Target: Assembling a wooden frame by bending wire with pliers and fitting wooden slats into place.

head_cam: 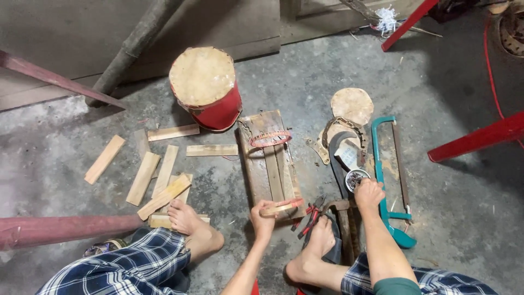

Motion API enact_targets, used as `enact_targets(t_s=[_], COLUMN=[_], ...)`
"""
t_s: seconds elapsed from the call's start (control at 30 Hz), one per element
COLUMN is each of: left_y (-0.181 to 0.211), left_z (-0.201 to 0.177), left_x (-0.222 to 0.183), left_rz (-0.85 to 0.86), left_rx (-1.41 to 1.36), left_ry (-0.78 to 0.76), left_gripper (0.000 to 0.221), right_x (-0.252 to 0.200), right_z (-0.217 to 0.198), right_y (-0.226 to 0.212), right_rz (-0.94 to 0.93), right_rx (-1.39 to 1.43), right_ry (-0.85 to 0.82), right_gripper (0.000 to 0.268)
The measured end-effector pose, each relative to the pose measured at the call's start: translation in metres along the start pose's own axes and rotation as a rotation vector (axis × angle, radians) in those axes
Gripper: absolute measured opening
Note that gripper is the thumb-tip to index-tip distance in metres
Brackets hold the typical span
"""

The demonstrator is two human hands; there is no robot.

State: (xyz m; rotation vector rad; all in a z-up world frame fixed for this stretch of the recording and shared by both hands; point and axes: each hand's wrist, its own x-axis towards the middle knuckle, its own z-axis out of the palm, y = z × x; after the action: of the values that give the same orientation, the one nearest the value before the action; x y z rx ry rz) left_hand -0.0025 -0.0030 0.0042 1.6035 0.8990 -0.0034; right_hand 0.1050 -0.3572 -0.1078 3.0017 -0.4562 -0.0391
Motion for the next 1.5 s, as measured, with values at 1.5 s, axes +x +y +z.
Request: enact_targets(t_s=[1.5], left_y=[0.000], left_z=[-0.003], left_x=[-0.003], left_rz=[0.119], left_rx=[0.094], left_ry=[-0.005], left_gripper=[0.013], right_x=[0.004], right_z=[-0.004], right_y=[-0.001], right_rz=[0.201], right_rx=[0.031], right_ry=[-0.096], right_gripper=[0.023])
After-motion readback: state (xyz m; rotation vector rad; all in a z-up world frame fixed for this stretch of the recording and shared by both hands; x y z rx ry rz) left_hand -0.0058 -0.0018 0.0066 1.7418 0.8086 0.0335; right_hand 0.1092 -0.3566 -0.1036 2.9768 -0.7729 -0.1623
